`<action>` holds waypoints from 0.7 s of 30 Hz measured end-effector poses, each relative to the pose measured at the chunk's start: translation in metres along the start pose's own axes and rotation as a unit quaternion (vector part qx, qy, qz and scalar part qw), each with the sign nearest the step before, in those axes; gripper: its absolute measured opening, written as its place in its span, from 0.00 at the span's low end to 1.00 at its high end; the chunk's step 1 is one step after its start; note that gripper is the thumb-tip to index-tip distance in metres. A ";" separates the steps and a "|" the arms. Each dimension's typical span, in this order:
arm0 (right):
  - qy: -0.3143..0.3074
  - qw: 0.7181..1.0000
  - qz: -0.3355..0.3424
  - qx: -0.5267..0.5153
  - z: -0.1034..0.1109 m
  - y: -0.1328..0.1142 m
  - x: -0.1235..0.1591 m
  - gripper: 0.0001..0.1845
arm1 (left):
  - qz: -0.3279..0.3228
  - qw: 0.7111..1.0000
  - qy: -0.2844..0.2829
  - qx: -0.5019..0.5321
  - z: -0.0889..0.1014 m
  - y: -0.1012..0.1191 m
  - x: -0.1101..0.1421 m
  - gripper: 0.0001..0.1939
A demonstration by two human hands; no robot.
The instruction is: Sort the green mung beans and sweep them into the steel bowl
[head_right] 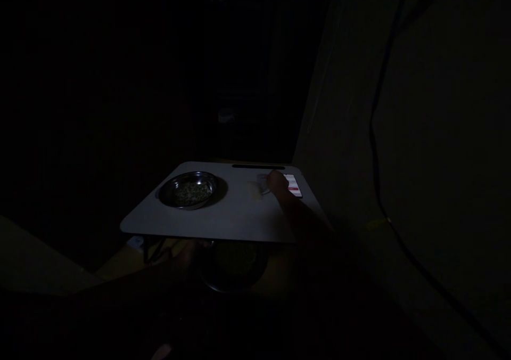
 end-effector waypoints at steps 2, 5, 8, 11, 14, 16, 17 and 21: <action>-0.004 1.000 0.000 0.002 -0.002 -0.004 0.001 0.16 | 0.006 1.000 -0.010 0.003 -0.002 -0.001 0.002 0.05; -0.016 1.000 0.004 0.010 -0.011 -0.013 0.001 0.16 | 0.015 0.999 -0.026 0.011 -0.004 -0.003 0.004 0.06; -0.034 0.999 0.037 0.007 -0.022 -0.031 0.003 0.16 | 0.029 0.998 -0.051 0.019 -0.008 -0.003 0.004 0.12; -0.036 0.997 0.063 0.002 -0.028 -0.048 0.005 0.16 | 0.042 0.996 -0.077 0.025 -0.012 -0.001 0.001 0.16; -0.040 0.997 0.069 0.011 -0.034 -0.057 0.007 0.16 | 0.050 0.995 -0.087 0.027 -0.013 -0.002 -0.001 0.15; -0.044 0.996 0.070 0.016 -0.037 -0.060 0.007 0.17 | 0.059 0.993 -0.095 0.025 -0.015 -0.005 -0.001 0.16; -0.045 0.997 0.067 0.018 -0.038 -0.060 0.007 0.18 | 0.065 0.993 -0.100 0.023 -0.016 -0.008 0.000 0.16; -0.045 0.998 0.029 0.039 -0.040 -0.050 0.001 0.18 | 0.091 0.989 -0.115 0.011 -0.019 -0.017 0.002 0.12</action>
Point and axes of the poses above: each hand's wrist, its own x-axis away from the middle knuckle, its own z-axis out of the back of the hand, y = z × x, the point moved 10 cm from there along -x, towards the middle knuckle, and after that the axes turned 7 degrees about y, right-handed, at the moved point
